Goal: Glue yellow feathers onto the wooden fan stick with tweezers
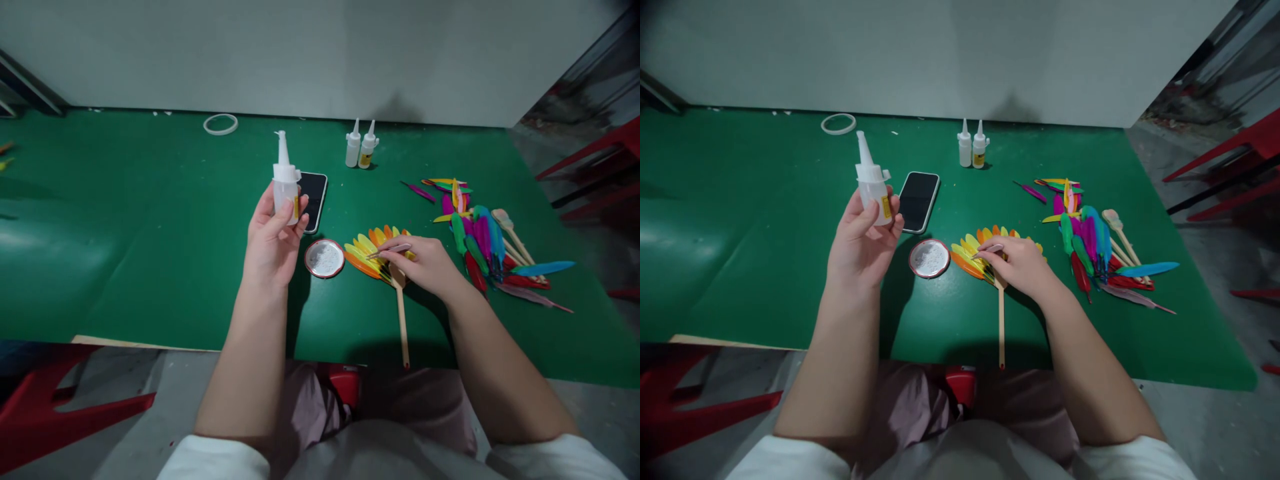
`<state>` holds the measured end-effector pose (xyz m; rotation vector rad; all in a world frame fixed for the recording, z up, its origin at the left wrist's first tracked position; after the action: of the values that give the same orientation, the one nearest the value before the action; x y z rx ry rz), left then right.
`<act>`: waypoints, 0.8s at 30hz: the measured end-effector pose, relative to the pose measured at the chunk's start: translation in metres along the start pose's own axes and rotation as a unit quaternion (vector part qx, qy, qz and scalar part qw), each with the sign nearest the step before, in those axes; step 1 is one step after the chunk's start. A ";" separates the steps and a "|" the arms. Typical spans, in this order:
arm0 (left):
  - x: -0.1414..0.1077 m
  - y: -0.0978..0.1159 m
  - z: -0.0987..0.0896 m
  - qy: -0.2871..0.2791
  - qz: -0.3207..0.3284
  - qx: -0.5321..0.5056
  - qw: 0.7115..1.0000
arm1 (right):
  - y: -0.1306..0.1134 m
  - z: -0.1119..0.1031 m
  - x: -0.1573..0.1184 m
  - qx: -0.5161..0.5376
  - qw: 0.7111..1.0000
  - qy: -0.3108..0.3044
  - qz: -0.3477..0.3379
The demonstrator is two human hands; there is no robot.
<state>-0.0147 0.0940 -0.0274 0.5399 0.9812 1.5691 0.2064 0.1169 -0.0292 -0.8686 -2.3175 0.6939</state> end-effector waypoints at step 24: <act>0.001 -0.002 -0.001 0.005 -0.014 -0.022 1.000 | -0.002 -0.002 -0.001 -0.016 1.000 -0.001 -0.013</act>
<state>-0.0146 0.0943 -0.0295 0.4863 0.9573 1.5664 0.2079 0.1158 -0.0270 -0.8518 -2.3437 0.6485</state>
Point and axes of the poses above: each hand's wrist, its own x-axis towards the middle knuckle, its own z-axis out of the palm, y = z × x, the point moved 9 cm from there along x, towards the middle knuckle, and after that the axes turned 11 degrees about -z, right-handed, at the moved point
